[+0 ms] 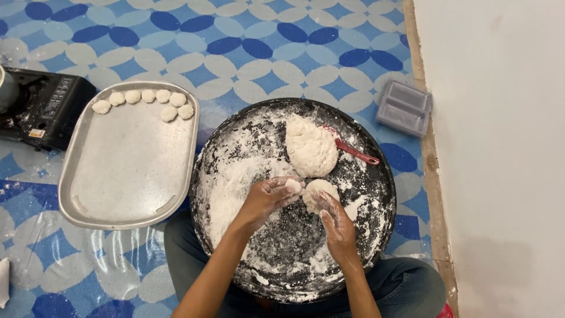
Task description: A person sits on the floor and manually shapes small balls of dough from a larger mass, placing them onto a metal tray.
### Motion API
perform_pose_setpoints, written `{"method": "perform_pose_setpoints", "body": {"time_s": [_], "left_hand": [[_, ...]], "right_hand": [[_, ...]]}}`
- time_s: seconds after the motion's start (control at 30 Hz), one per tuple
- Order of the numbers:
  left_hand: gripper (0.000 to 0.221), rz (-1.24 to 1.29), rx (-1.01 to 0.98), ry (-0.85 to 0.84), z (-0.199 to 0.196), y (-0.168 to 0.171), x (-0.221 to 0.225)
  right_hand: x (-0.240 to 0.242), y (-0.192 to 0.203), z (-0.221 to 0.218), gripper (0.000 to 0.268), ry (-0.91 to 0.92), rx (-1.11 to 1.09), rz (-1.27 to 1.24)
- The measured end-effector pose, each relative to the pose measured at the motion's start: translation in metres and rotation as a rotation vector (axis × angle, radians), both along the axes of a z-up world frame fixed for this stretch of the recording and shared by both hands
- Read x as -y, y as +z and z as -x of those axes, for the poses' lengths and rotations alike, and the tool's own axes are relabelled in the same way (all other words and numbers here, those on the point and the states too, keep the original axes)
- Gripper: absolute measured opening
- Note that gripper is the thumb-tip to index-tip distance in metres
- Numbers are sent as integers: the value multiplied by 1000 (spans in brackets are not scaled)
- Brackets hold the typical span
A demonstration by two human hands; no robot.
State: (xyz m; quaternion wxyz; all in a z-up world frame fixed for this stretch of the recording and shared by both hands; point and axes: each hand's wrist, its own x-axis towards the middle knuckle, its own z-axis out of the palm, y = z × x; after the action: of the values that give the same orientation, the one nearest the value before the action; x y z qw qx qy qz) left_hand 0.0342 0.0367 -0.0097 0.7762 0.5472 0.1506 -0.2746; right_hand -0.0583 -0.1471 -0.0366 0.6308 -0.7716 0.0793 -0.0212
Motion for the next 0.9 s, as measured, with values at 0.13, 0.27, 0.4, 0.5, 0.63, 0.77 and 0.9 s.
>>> {"method": "perform_pose_setpoints", "body": {"time_s": [0.13,0.27,0.4,0.5,0.63,0.77,0.9], "left_hand": [[19,-274,97,-73,11,-20,0],[26,29,163,35,17,-82,3],[41,238,91,107,23,-66,-6],[47,102,162,42,26,-18,-8],[47,64,203,114,20,-74,-12],[47,122,112,71,18,-61,-15],[44,276,23,90,14,-91,-20]], "right_hand": [[-16,18,-11,49,38,26,-58],[-32,29,-21,60,100,-10,88],[-53,70,-20,65,152,-199,206],[-61,83,-23,74,239,-307,284],[-64,99,-24,74,270,-340,268],[-60,95,-29,66,262,-316,258],[-59,78,-25,66,295,-310,316]]}}
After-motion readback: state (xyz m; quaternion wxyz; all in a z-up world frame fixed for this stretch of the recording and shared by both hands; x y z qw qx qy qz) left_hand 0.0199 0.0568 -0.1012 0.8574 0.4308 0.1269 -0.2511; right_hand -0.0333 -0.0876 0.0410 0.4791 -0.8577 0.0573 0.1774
